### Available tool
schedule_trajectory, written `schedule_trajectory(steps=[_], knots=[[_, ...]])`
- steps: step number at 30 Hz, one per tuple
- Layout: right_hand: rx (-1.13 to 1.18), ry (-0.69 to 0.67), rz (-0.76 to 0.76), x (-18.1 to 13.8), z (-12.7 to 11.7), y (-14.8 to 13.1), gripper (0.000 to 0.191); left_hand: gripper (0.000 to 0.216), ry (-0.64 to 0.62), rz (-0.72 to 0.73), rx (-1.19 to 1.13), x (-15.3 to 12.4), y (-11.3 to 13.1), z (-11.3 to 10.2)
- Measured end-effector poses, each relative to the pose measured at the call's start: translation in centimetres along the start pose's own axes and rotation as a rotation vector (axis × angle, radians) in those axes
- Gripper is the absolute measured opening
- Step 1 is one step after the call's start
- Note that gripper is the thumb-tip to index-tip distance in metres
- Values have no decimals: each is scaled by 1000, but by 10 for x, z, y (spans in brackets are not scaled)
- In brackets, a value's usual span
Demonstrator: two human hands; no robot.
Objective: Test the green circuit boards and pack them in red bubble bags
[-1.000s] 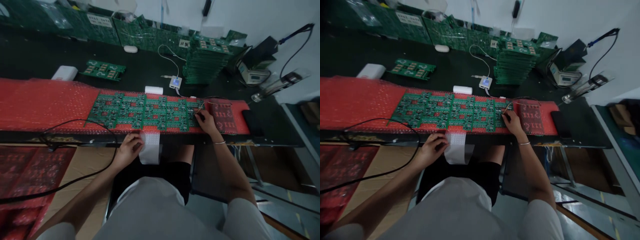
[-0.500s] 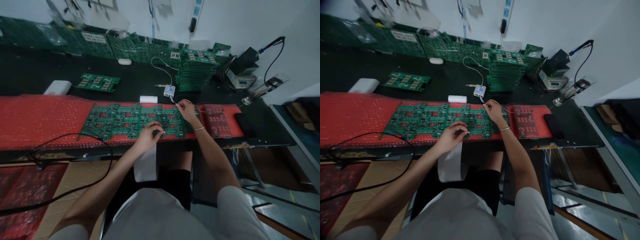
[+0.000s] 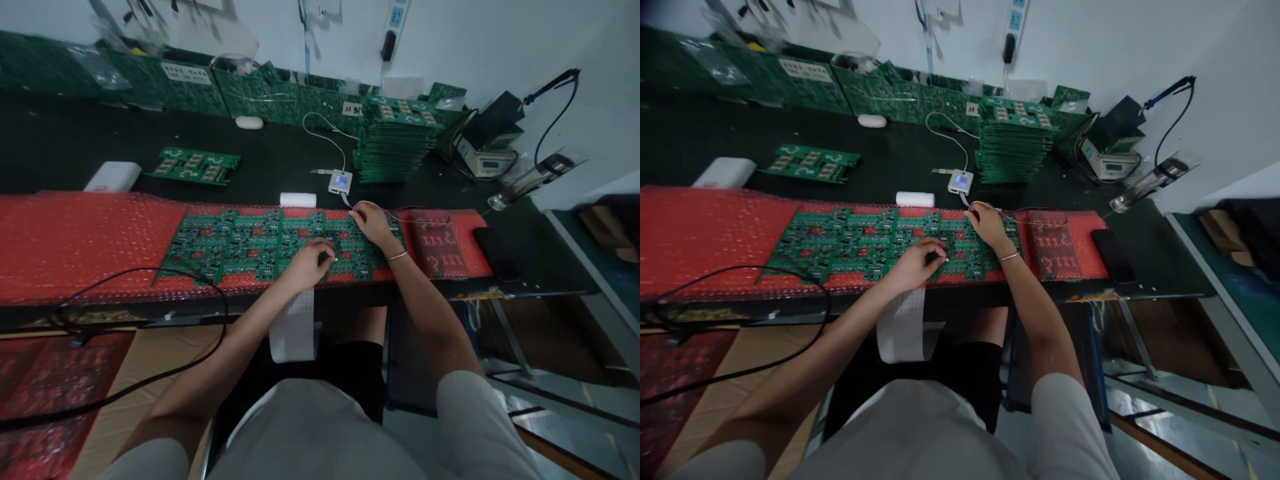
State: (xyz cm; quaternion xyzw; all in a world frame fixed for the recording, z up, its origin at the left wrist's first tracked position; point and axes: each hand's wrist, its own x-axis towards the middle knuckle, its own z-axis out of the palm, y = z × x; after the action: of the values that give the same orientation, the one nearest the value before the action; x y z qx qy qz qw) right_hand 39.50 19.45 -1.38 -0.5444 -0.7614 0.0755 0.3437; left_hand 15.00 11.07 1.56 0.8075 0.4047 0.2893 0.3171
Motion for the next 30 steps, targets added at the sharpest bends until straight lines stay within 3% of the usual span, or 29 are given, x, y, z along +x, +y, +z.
schedule_trajectory(steps=[6, 16, 24, 30], knots=[[-32, -31, -15, 0, 2, 2, 27, 10, 3, -13, 44, 19, 4, 0], [-16, 10, 13, -1, 7, -2, 21, 18, 4, -136, 256, 98, -7, 33], [-8, 12, 18, -1, 8, -2, 20, 23, -5, -235, 392, 105, 2, 43], [-17, 6, 12, -1, 7, -2, 21, 21, 51, -204, 461, 101, 5, 45]])
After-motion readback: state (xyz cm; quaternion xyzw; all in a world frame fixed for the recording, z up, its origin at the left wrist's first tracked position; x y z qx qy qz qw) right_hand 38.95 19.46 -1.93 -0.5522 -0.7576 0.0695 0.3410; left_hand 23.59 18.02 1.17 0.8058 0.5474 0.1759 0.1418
